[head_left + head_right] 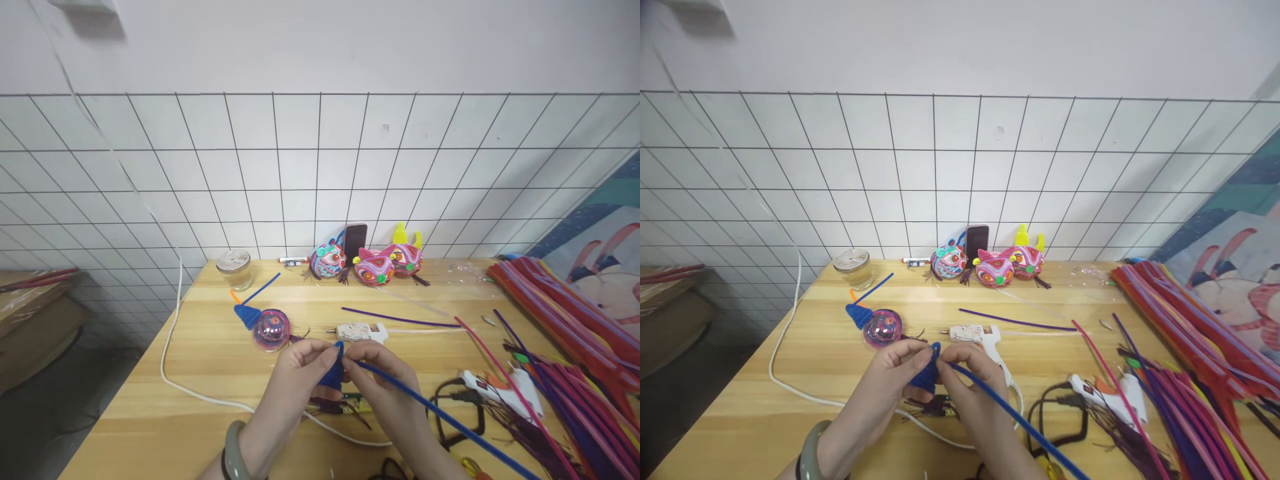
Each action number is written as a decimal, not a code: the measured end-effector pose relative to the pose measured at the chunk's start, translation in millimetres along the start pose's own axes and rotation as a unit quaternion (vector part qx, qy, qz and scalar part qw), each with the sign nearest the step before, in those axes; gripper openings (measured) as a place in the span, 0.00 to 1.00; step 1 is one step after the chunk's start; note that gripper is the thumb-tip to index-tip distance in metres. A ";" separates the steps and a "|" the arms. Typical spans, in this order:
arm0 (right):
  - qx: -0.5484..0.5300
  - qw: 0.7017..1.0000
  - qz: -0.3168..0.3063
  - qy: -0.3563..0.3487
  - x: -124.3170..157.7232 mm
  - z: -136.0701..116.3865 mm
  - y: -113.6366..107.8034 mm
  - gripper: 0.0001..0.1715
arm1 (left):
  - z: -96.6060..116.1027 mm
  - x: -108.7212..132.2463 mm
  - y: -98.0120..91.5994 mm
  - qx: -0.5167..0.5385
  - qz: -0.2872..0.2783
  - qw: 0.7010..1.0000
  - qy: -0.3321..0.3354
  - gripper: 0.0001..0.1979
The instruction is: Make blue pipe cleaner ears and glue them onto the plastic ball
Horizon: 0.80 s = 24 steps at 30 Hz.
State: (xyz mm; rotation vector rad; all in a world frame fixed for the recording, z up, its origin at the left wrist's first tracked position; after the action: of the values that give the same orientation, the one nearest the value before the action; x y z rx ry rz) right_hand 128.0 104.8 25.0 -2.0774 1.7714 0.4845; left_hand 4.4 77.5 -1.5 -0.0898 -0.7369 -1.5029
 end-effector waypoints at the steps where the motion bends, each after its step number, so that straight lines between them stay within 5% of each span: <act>1: 0.004 1.000 -0.005 -0.001 -0.6 -0.7 0.6 0.04 | -0.3 -0.1 -0.5 -0.001 0.003 1.000 -0.001 0.12; 6: 0.017 0.999 -0.025 0.027 -1.8 1.0 1.5 0.06 | -2.4 -0.4 -0.3 -0.006 -0.001 1.000 -0.006 0.12; 24: 0.068 0.996 -0.021 -0.044 -4.6 -11.8 -1.7 0.06 | -1.9 -2.5 -4.0 -0.018 0.035 0.999 -0.007 0.15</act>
State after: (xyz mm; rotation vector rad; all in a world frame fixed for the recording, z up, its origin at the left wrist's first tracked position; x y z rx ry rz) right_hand 129.3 103.2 37.6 -1.9655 1.6603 0.4231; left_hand 1.7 78.3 -5.7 -0.1520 -0.7105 -1.4503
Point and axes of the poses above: each hand's wrist, its own x-axis away from the middle knuckle, its own y-axis out of the palm, z = x × y, the point moved 9 cm from there along -x, towards the middle knuckle, and after that the axes turned 15 degrees about -y, right-handed, at the moved point
